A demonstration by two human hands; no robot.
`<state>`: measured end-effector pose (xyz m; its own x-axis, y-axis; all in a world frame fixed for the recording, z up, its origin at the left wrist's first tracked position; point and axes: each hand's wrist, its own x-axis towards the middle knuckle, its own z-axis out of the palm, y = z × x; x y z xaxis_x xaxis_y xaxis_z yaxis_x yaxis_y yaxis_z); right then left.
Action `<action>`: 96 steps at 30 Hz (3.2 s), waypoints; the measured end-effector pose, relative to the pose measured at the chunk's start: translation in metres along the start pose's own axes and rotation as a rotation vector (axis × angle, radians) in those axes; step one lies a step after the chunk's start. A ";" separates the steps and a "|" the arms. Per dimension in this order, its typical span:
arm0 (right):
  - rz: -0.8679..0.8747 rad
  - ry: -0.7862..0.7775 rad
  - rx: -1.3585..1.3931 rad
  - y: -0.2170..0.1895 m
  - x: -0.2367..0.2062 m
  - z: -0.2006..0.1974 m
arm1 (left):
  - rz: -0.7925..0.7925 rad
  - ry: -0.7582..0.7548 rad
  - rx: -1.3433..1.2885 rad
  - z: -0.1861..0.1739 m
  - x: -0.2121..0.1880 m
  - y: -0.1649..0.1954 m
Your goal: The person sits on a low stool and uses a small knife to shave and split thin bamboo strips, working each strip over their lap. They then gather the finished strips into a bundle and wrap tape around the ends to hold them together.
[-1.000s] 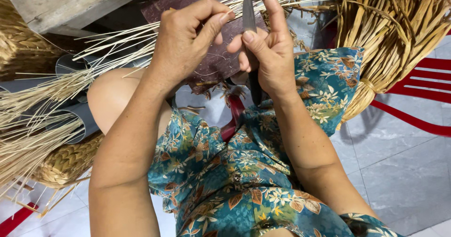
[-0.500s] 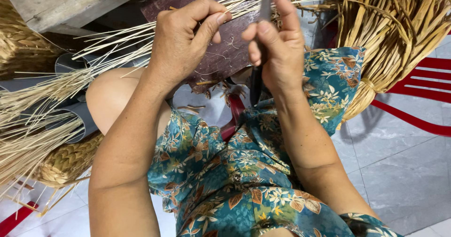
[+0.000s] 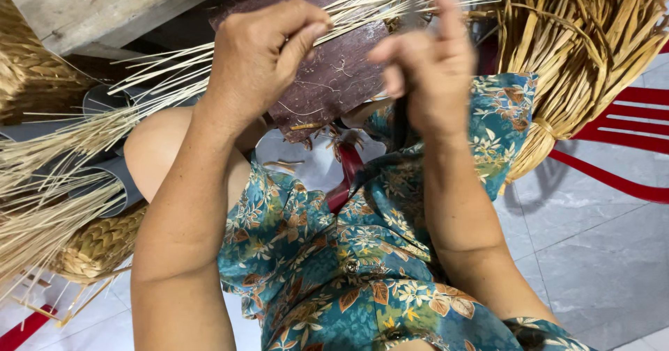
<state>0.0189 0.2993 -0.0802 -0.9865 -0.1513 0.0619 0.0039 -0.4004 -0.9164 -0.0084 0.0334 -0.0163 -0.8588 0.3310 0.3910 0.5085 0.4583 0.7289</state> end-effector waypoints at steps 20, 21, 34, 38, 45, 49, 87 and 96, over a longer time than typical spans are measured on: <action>0.212 -0.032 0.099 0.009 0.005 0.045 | -0.195 -0.207 -0.218 -0.004 0.000 0.002; 0.216 -0.049 0.098 0.010 0.005 0.046 | -0.188 -0.203 -0.204 -0.003 0.001 0.002; 0.052 0.142 0.201 -0.015 0.018 -0.018 | -0.251 -0.253 -0.070 -0.044 -0.012 -0.005; 0.159 0.081 0.102 -0.002 0.012 0.013 | -0.264 -0.263 -0.077 -0.028 -0.006 -0.001; 0.218 0.039 0.125 0.002 0.011 0.024 | -0.228 -0.187 -0.187 -0.008 -0.003 0.001; 0.127 0.164 0.147 -0.007 0.015 -0.009 | -0.234 -0.171 -0.147 -0.023 -0.010 -0.006; 0.003 0.302 0.228 -0.016 0.013 -0.076 | 0.086 0.008 0.157 0.057 0.005 -0.036; -0.140 0.358 0.342 -0.013 0.010 -0.106 | -0.176 -0.055 0.313 0.094 -0.017 -0.117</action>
<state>-0.0088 0.3991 -0.1094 -0.9753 0.2199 -0.0192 -0.1383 -0.6765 -0.7233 -0.0471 0.0513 -0.1607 -0.9345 0.2649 0.2379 0.3552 0.7394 0.5720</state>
